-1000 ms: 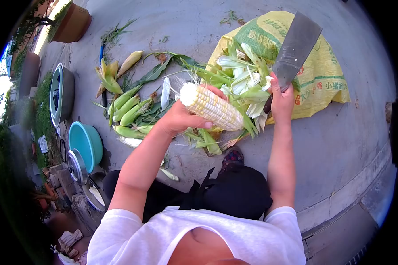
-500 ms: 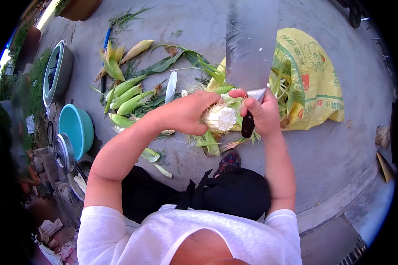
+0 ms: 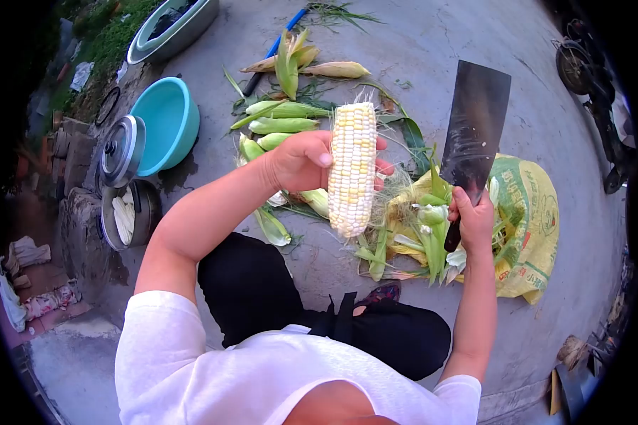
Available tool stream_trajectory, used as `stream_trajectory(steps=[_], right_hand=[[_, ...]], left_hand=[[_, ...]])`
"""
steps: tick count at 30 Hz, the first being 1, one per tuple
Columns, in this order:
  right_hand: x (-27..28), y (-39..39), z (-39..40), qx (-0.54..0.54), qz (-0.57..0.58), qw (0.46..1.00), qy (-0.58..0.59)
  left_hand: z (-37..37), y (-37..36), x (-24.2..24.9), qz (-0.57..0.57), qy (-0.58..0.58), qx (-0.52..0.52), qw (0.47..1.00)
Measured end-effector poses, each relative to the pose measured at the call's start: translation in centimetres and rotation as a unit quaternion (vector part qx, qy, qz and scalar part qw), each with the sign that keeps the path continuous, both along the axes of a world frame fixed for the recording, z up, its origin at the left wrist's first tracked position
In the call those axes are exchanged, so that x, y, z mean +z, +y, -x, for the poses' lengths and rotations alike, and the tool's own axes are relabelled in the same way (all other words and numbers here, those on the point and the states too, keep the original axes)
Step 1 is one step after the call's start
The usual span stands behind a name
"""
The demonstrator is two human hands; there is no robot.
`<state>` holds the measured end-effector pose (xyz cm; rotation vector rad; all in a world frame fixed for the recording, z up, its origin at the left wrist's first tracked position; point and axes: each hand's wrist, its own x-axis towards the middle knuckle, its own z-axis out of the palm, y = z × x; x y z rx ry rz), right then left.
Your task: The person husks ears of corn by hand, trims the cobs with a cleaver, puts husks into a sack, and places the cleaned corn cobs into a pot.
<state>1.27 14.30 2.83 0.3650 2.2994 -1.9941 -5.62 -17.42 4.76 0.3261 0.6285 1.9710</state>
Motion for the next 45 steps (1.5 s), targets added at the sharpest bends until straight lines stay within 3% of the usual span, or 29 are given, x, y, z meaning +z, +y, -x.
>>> stream_trajectory(steps=[6,10,11,15,19,21,23,25,27,29,31,34,35,37,39,41,42,44,45], right_hand=[[-0.4,-3.0,0.3,0.036,-0.022,0.998,-0.046],[-0.8,-5.9,1.6,0.104,-0.078,0.990,-0.053],[-0.9,-6.6,1.8,0.124,-0.107,0.984,-0.064],[-0.5,-11.0,1.9,0.191,-0.163,0.962,-0.104],[-0.6,-14.9,2.4,0.230,-0.160,0.949,-0.142],[-0.4,-17.4,2.4,0.236,-0.158,0.948,-0.146],[-1.0,-19.4,2.8,0.251,-0.149,0.944,-0.152],[-0.9,-21.9,3.0,0.234,-0.155,0.944,-0.173],[-0.7,-24.2,3.1,0.248,-0.164,0.939,-0.171],[-0.7,-25.5,3.6,0.262,-0.176,0.934,-0.167],[-0.5,-26.4,4.0,0.280,-0.185,0.927,-0.170],[0.2,-28.0,4.2,0.295,-0.200,0.919,-0.167],[0.5,-28.4,4.3,0.301,-0.206,0.916,-0.169],[0.6,-29.2,4.3,0.292,-0.223,0.914,-0.173],[0.6,-29.5,4.2,0.290,-0.209,0.916,-0.180],[0.7,-29.9,4.0,0.288,-0.211,0.916,-0.182],[0.6,-30.2,3.9,0.287,-0.209,0.917,-0.181],[0.3,-30.5,3.9,0.279,-0.210,0.919,-0.184],[0.2,-30.6,3.9,0.272,-0.211,0.920,-0.187]], left_hand=[[-3.0,-9.1,-1.7,-0.035,-0.047,0.207,0.977],[-7.3,-15.8,-5.4,-0.001,-0.055,0.399,0.915],[-9.0,-17.5,-6.8,0.004,-0.087,0.471,0.878],[-17.6,-26.5,-7.5,-0.046,-0.171,0.596,0.783],[-24.5,-36.6,-6.9,0.061,-0.141,0.775,0.613],[-27.0,-42.0,-6.5,0.089,-0.106,0.828,0.544],[-28.4,-46.7,-6.3,0.150,-0.145,0.855,0.475],[-29.3,-51.1,-7.8,0.152,-0.158,0.860,0.460],[-28.6,-53.7,-9.1,0.202,-0.190,0.867,0.414],[-27.4,-55.1,-10.0,0.283,-0.206,0.846,0.402],[-26.3,-56.6,-11.8,0.357,-0.203,0.790,0.455],[-24.3,-58.1,-15.3,0.515,-0.183,0.702,0.457],[-23.8,-58.3,-16.4,0.511,-0.186,0.703,0.458],[-22.8,-58.2,-17.4,0.700,-0.148,0.573,0.401],[-22.6,-58.5,-16.5,0.713,-0.141,0.535,0.431],[-22.0,-58.4,-15.3,0.777,-0.177,0.369,0.479],[-21.9,-58.2,-15.5,0.777,-0.178,0.368,0.478],[-21.5,-57.3,-16.0,0.816,-0.188,0.374,0.399],[-21.2,-57.0,-16.1,0.816,-0.187,0.373,0.400]])
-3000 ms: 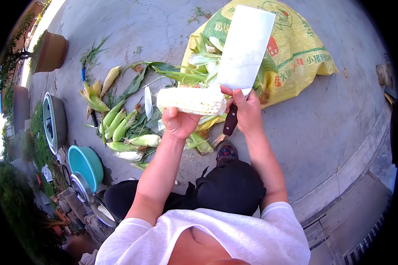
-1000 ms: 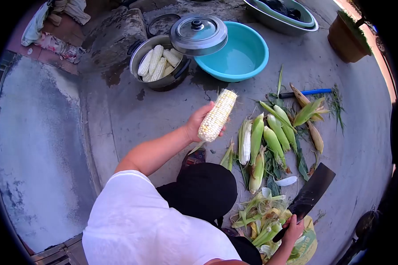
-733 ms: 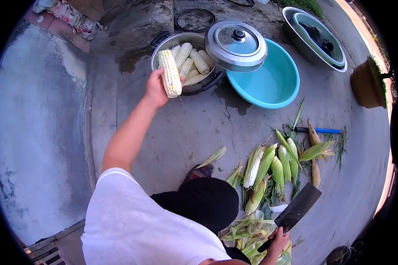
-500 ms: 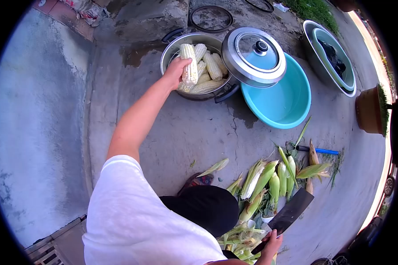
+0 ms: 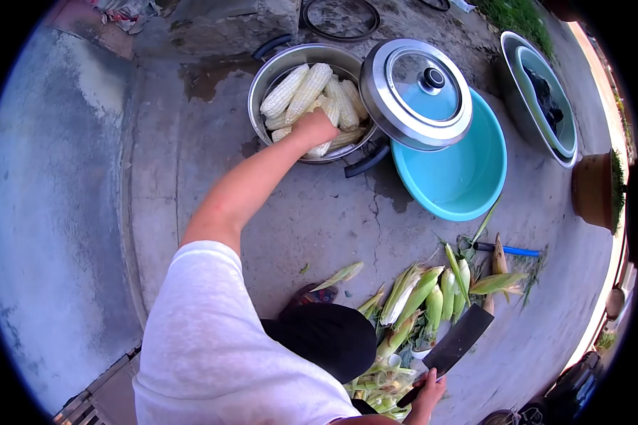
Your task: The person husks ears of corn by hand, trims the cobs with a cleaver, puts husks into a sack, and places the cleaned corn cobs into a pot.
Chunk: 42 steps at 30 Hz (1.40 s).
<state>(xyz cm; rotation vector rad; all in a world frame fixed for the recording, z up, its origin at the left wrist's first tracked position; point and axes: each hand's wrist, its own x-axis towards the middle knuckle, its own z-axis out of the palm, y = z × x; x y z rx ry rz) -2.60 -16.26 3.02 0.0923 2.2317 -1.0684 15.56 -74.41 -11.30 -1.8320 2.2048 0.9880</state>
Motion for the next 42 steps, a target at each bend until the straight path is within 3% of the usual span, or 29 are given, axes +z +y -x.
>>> stream_trajectory(steps=[6,9,11,12,13,14,15,16,18,22,25,27,28,30,31,32,36,37,39,42], right_hand=[[-0.6,0.2,0.0,0.010,0.004,1.000,0.004],[-0.9,0.6,-0.1,0.004,-0.002,1.000,0.011],[-0.8,1.0,-0.2,-0.001,0.004,1.000,0.009],[-0.7,1.2,-0.2,-0.001,0.010,1.000,0.004],[-0.6,1.3,-0.3,0.001,0.008,1.000,0.003],[-0.6,1.4,-0.4,0.001,-0.003,1.000,0.006],[-0.7,1.3,-0.4,0.000,-0.012,1.000,0.010],[-0.8,1.1,-0.4,0.004,-0.011,1.000,0.011],[-1.0,1.0,-0.5,-0.020,-0.001,1.000,0.001],[-1.1,0.9,-0.5,-0.010,-0.014,1.000,0.003],[-0.7,1.0,-0.9,0.004,-0.019,1.000,0.014],[-0.8,1.4,-1.0,0.016,-0.026,0.999,0.015],[-1.0,1.3,-1.1,0.015,-0.026,0.999,0.014],[-1.2,1.3,-1.4,-0.017,-0.023,1.000,-0.002],[-1.2,1.2,-1.5,-0.017,-0.024,1.000,-0.003],[-1.2,1.0,-1.6,-0.020,-0.022,1.000,-0.005],[-1.5,1.5,-1.6,-0.023,-0.019,1.000,-0.002],[-1.5,1.5,-1.6,-0.023,-0.019,1.000,-0.001],[-1.5,1.5,-1.7,-0.026,-0.028,0.999,0.004],[-1.5,0.9,-1.8,-0.023,-0.029,0.999,-0.001]], left_hand=[[0.8,0.7,0.9,0.012,-0.042,0.017,0.999],[0.2,0.3,0.6,0.075,-0.064,-0.007,0.995],[-0.4,-0.9,1.7,-0.029,0.036,0.060,0.997],[-0.3,-1.3,0.9,-0.032,0.036,0.060,0.997],[-0.5,-1.6,-0.4,-0.001,0.143,0.099,0.985],[-0.8,-2.2,-1.5,0.033,0.248,0.139,0.958],[-0.5,-3.0,-2.4,-0.022,0.337,0.173,0.925],[0.3,-3.5,-2.5,-0.020,0.338,0.176,0.924],[2.3,-4.3,-2.8,-0.111,0.471,0.294,0.824],[4.9,-7.0,-5.7,-0.098,0.445,0.312,0.834],[5.2,-6.7,-6.1,-0.074,0.399,0.283,0.869],[5.0,-5.2,-5.1,0.033,0.274,0.234,0.932],[4.8,-4.5,-4.4,0.033,0.274,0.233,0.933],[4.5,-3.3,-3.5,0.240,0.192,0.102,0.946],[4.3,-3.3,-3.7,0.238,0.191,0.102,0.947],[4.2,-3.3,-3.7,0.256,0.149,0.031,0.955],[3.7,-2.2,-3.1,0.301,0.024,-0.170,0.938],[3.6,-1.8,-3.1,0.301,0.025,-0.171,0.938],[3.2,-1.0,-3.5,0.316,0.054,-0.300,0.898],[2.1,-0.8,-3.7,0.358,0.017,-0.343,0.868]])
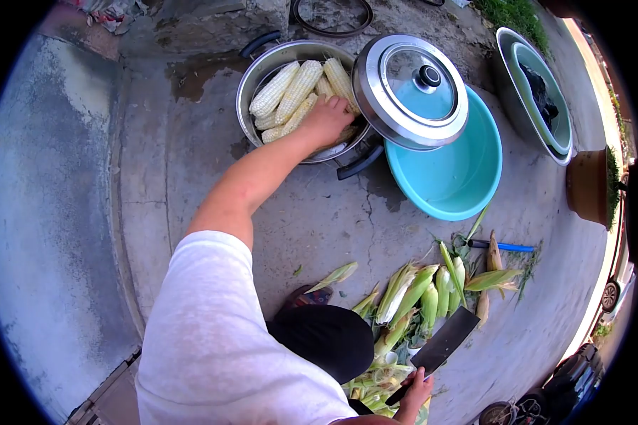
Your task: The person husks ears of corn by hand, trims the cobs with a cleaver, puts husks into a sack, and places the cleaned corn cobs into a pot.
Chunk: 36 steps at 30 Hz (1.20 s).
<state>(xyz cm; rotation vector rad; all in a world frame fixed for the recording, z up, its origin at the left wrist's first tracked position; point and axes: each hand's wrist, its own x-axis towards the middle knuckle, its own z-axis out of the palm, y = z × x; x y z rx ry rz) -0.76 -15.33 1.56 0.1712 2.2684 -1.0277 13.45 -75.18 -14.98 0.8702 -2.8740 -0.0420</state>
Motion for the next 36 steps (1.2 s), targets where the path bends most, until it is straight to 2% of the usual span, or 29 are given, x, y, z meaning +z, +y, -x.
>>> stream_trajectory(steps=[4,13,15,16,18,22,25,27,29,30,32,34,36], right_hand=[[-0.4,-0.2,-0.1,-0.011,0.009,1.000,-0.009],[-0.3,0.9,-0.3,0.000,-0.007,1.000,0.003],[-0.4,0.9,-0.5,-0.019,-0.007,1.000,-0.002],[-0.7,0.9,-0.5,-0.019,-0.006,1.000,-0.002],[-1.0,1.1,-0.5,-0.029,-0.004,1.000,-0.011],[-0.8,0.7,-0.6,-0.019,-0.023,1.000,-0.011],[-0.6,0.6,-0.8,-0.005,-0.020,1.000,-0.008],[-0.7,0.9,-0.7,-0.002,-0.023,1.000,-0.006],[-0.6,0.6,-0.8,-0.004,-0.020,1.000,0.001],[-0.4,0.6,-1.0,-0.003,-0.019,1.000,0.006],[-0.2,0.4,-1.0,-0.018,-0.013,1.000,0.006],[0.1,0.7,-1.0,-0.035,-0.005,0.999,0.005],[0.0,1.2,-1.1,-0.011,-0.003,1.000,0.023]], left_hand=[[-0.9,0.0,-0.9,0.008,0.013,0.006,1.000],[-1.0,-0.6,0.0,-0.048,-0.062,-0.038,0.996],[-0.4,-0.9,0.6,-0.080,0.047,-0.005,0.996],[0.1,-1.5,0.4,-0.079,0.047,-0.005,0.996],[1.2,-3.3,-0.5,-0.015,0.150,0.067,0.986],[2.4,-4.9,-1.8,0.042,0.067,0.076,0.994],[3.5,-4.7,0.0,-0.017,0.007,0.127,0.992],[4.3,-3.8,2.5,-0.156,0.020,0.204,0.966],[4.7,-5.7,-2.1,-0.141,0.058,0.195,0.969],[4.5,-5.9,-2.3,-0.127,0.094,0.190,0.969],[4.7,-6.2,-2.5,-0.149,0.074,0.182,0.969],[4.7,-6.0,-2.5,-0.099,0.039,0.157,0.982],[4.0,-5.9,-2.4,-0.099,0.030,0.144,0.984]])
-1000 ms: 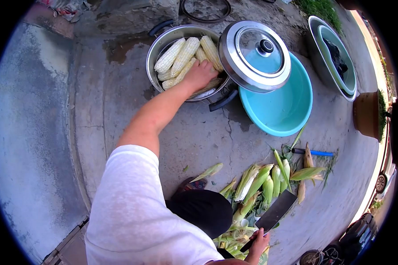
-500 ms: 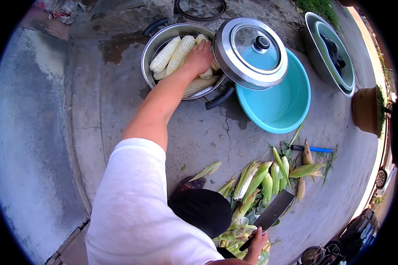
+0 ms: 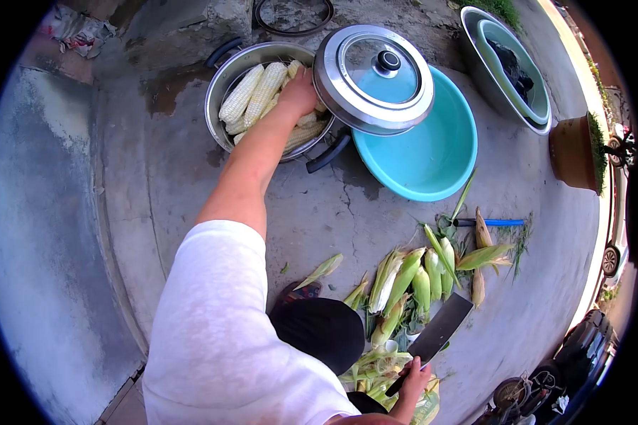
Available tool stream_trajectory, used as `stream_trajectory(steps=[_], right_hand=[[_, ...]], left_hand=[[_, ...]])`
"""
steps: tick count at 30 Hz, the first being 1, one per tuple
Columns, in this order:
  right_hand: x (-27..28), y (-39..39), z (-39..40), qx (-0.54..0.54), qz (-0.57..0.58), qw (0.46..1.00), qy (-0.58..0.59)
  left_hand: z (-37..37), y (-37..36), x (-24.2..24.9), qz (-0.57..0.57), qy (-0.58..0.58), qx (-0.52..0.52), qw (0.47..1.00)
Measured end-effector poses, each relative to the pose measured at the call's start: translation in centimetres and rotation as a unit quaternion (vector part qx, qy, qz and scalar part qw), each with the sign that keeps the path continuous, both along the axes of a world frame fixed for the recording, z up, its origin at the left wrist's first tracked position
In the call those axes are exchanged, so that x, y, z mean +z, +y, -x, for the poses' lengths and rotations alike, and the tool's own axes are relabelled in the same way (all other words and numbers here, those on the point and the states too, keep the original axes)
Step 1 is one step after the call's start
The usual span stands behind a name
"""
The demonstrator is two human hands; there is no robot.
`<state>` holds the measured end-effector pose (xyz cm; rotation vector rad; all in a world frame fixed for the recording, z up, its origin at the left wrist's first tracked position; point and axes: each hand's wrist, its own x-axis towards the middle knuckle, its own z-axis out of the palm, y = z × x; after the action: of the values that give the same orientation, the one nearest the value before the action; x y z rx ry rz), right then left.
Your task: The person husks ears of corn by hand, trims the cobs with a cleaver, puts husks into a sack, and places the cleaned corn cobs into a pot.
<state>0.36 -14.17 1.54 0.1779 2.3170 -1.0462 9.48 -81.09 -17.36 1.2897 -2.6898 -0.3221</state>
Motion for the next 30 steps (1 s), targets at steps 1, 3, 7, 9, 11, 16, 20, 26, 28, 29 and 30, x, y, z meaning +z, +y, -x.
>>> stream_trajectory(steps=[1,3,7,9,11,16,20,26,28,29,30], right_hand=[[-0.1,0.2,-0.1,0.002,0.005,1.000,0.002],[-0.5,0.4,-0.5,0.001,0.016,1.000,0.008],[-0.6,0.4,-1.6,0.009,0.030,0.999,0.014],[-0.8,0.4,-1.7,0.002,0.044,0.999,0.004],[-0.6,-0.6,-1.8,-0.003,0.051,0.999,0.008],[-1.9,-3.0,-0.1,0.103,0.044,0.989,0.097],[-3.0,-10.4,4.9,0.230,0.028,0.953,0.195],[-6.3,-24.6,12.5,0.289,0.097,0.915,0.264],[-8.9,-28.7,14.8,0.299,0.087,0.898,0.310],[-9.6,-30.4,15.6,0.299,0.087,0.898,0.311],[-10.1,-32.0,16.2,0.298,0.067,0.900,0.311]], left_hand=[[-0.5,0.1,0.2,-0.004,-0.008,-0.009,1.000],[-1.8,0.8,1.0,-0.021,0.029,-0.017,0.999],[-5.2,3.2,3.0,-0.028,0.176,0.017,0.984],[-6.8,6.4,6.4,-0.051,0.272,0.027,0.961],[-7.9,9.7,8.3,-0.090,0.345,-0.019,0.934],[-7.3,19.4,9.0,-0.319,0.372,-0.049,0.870],[-5.9,27.3,7.1,-0.497,0.341,-0.023,0.798],[-9.0,33.0,5.8,-0.609,0.296,-0.021,0.736],[-10.6,33.3,5.4,-0.644,0.253,0.034,0.721],[-11.3,33.3,5.1,-0.643,0.254,0.034,0.721],[-12.1,33.3,4.8,-0.646,0.253,0.056,0.718]])
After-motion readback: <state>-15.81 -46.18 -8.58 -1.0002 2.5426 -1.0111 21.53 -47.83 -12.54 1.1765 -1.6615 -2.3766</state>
